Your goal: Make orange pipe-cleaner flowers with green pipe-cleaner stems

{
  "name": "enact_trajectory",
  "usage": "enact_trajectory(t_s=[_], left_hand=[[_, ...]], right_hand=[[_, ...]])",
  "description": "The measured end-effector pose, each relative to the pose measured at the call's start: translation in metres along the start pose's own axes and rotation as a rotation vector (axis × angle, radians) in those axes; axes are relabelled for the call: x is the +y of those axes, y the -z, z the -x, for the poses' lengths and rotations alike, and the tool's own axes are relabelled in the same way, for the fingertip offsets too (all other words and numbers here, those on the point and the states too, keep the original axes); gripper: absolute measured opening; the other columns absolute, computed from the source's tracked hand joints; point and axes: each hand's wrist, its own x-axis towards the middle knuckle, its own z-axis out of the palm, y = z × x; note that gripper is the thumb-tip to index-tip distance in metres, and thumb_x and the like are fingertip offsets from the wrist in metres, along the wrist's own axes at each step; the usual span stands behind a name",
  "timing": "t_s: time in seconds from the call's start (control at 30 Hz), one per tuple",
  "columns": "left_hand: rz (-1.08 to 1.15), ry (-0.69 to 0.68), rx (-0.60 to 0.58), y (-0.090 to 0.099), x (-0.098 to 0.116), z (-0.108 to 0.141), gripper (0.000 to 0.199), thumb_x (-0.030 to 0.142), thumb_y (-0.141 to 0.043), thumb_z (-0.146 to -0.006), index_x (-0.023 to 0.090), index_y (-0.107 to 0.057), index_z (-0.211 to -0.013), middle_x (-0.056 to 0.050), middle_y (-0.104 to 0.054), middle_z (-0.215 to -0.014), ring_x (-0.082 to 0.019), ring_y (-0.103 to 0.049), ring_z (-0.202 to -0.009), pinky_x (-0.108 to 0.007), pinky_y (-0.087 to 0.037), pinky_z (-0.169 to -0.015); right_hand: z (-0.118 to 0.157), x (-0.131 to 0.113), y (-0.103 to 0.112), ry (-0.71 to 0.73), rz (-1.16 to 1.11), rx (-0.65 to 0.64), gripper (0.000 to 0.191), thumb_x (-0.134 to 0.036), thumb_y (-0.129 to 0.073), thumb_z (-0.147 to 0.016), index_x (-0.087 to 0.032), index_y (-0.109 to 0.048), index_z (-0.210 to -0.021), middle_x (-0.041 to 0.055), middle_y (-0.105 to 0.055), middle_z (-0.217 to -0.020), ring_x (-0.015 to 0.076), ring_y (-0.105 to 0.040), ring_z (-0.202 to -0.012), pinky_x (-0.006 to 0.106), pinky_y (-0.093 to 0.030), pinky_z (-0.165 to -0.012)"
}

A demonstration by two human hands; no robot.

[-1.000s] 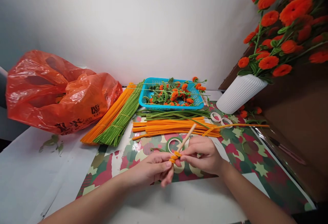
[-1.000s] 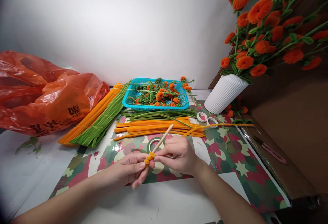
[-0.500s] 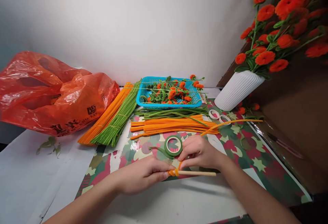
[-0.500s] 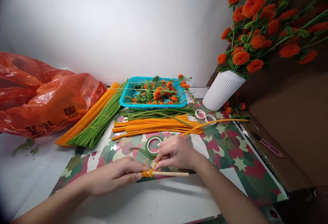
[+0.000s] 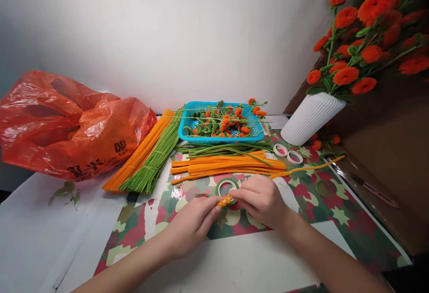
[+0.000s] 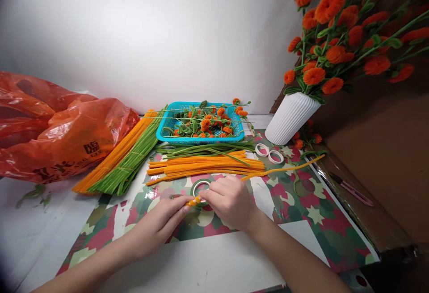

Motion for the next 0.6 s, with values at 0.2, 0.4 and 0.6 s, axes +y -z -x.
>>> enact_trajectory(t_s=[0.2,0.4,0.6], left_hand=[[0.404,0.044,0.13,-0.004,0.001,0.001,0.029,0.037,-0.041,-0.096,0.02,-0.063,-0.104,-0.002,-0.058,-0.081,-0.015,-0.046,-0.07,-0.025,-0.036,-0.063],[0.845,0.082,-0.016,-0.003,-0.011,-0.001,0.034,0.045,-0.048,-0.093,0.014,-0.063,-0.096,0.009,-0.022,-0.055,-0.009,-0.016,-0.05,-0.023,-0.016,-0.047],[0.932,0.067,-0.189,-0.002,-0.015,0.001,0.036,0.047,-0.053,-0.089,0.013,-0.065,-0.094,0.009,-0.022,-0.054,-0.007,-0.016,-0.048,-0.023,-0.013,-0.045]], right_hand=[[-0.001,-0.011,-0.004,-0.076,-0.025,0.167,0.015,-0.012,-0.056,-0.088,-0.016,-0.07,-0.086,0.0015,-0.063,-0.059,0.013,-0.053,-0.057,0.028,-0.032,-0.055],[-0.003,-0.011,0.0,-0.362,-0.653,0.176,0.007,-0.019,-0.068,-0.081,-0.017,-0.074,-0.083,0.0036,-0.073,-0.071,0.0106,-0.057,-0.053,0.023,-0.044,-0.051],[0.0,0.012,0.007,-0.619,-1.128,-0.236,0.022,-0.035,-0.076,-0.074,-0.013,-0.076,-0.078,0.0011,-0.063,-0.06,0.0067,-0.047,-0.042,0.017,-0.035,-0.034]])
